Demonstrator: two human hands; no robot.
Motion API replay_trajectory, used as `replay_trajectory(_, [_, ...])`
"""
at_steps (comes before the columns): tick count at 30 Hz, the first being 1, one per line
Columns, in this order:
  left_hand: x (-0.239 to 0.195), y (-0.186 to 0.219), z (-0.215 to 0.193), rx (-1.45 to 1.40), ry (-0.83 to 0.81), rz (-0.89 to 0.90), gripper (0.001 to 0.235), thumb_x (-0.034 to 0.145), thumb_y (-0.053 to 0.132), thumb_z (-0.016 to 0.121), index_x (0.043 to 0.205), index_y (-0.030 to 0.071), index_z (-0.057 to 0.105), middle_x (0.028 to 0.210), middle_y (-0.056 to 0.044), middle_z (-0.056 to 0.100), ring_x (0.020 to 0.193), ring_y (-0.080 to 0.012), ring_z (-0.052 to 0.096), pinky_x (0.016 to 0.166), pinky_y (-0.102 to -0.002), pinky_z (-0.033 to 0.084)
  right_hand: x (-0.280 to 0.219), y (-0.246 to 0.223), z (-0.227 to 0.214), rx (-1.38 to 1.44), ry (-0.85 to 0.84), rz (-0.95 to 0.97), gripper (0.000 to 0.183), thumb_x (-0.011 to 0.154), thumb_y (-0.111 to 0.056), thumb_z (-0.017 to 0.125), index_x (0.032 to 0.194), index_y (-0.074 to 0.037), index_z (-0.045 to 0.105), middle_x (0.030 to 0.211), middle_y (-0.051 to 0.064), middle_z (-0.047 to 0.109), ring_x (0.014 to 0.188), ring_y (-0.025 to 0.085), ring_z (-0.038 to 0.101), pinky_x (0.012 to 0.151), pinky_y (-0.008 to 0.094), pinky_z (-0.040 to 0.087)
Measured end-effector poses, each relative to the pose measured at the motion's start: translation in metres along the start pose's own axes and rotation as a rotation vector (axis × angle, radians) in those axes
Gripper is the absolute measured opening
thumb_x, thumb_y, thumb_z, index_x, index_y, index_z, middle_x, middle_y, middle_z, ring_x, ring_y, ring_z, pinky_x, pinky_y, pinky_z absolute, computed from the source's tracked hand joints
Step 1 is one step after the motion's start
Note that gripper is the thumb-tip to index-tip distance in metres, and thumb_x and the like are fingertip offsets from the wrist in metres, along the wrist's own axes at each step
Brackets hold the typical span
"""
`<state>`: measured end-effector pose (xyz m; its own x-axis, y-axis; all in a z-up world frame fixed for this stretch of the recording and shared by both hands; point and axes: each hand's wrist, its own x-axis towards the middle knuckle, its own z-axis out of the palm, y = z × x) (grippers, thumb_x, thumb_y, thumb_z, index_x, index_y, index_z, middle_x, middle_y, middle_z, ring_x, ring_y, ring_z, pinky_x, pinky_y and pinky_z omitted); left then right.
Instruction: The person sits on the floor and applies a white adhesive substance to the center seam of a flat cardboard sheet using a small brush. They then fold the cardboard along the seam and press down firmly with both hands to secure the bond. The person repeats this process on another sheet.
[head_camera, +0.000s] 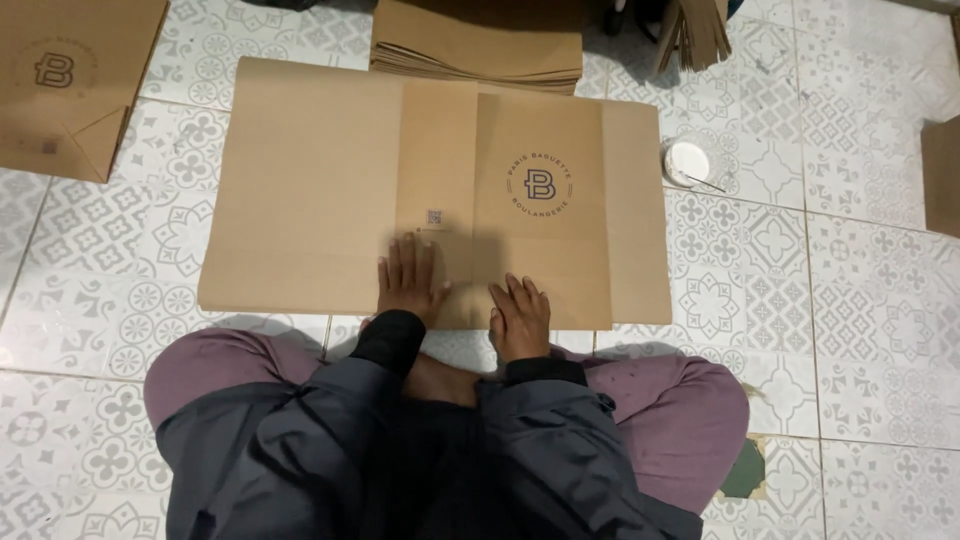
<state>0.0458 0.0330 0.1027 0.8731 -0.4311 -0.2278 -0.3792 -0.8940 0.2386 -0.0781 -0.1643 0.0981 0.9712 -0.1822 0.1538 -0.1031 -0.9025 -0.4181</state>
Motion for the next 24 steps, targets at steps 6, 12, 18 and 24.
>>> replay_trajectory(6, [-0.002, 0.006, -0.002, 0.069, -0.018, -0.011, 0.086, 0.102, 0.069, 0.028, 0.165, 0.024, -0.01, 0.17, -0.014, -0.015, 0.155, -0.0394, -0.013, 0.126, -0.056, -0.005, 0.011, -0.017, -0.007, 0.058, 0.011, 0.007, 0.038, 0.104, -0.03, 0.052, 0.141, -0.023, 0.06, 0.152, 0.011, 0.049, 0.145, 0.038, 0.038, 0.12, 0.057, 0.022])
replay_trajectory(12, [0.002, 0.008, -0.007, 0.064, -0.091, -0.052, 0.077, 0.105, 0.064, 0.018, 0.164, 0.027, -0.013, 0.171, -0.01, -0.017, 0.156, -0.0357, -0.015, 0.126, -0.054, -0.009, 0.046, -0.067, 0.004, 0.034, 0.001, -0.09, 0.046, 0.107, -0.025, 0.045, 0.151, -0.011, 0.048, 0.156, 0.018, 0.046, 0.148, 0.037, 0.037, 0.123, 0.056, 0.02])
replay_trajectory(18, [0.013, 0.006, -0.019, 0.018, -0.12, -0.106, 0.064, 0.109, 0.054, 0.006, 0.165, 0.027, -0.009, 0.172, -0.007, -0.011, 0.157, -0.0318, -0.009, 0.125, -0.054, -0.011, 0.047, -0.076, 0.027, -0.349, 0.074, -0.179, 0.056, 0.107, -0.037, 0.039, 0.158, -0.012, 0.034, 0.165, 0.013, 0.033, 0.154, 0.03, 0.026, 0.125, 0.055, 0.014])
replay_trajectory(24, [0.074, 0.007, -0.017, 0.025, 0.043, -0.114, 0.072, 0.107, 0.06, 0.018, 0.165, 0.025, -0.006, 0.172, -0.009, -0.012, 0.158, -0.0304, -0.009, 0.126, -0.057, -0.007, 0.048, -0.08, 0.016, -0.431, 0.055, -0.208, 0.063, 0.106, -0.044, 0.039, 0.16, -0.013, 0.03, 0.166, 0.012, 0.029, 0.154, 0.031, 0.025, 0.125, 0.056, 0.018])
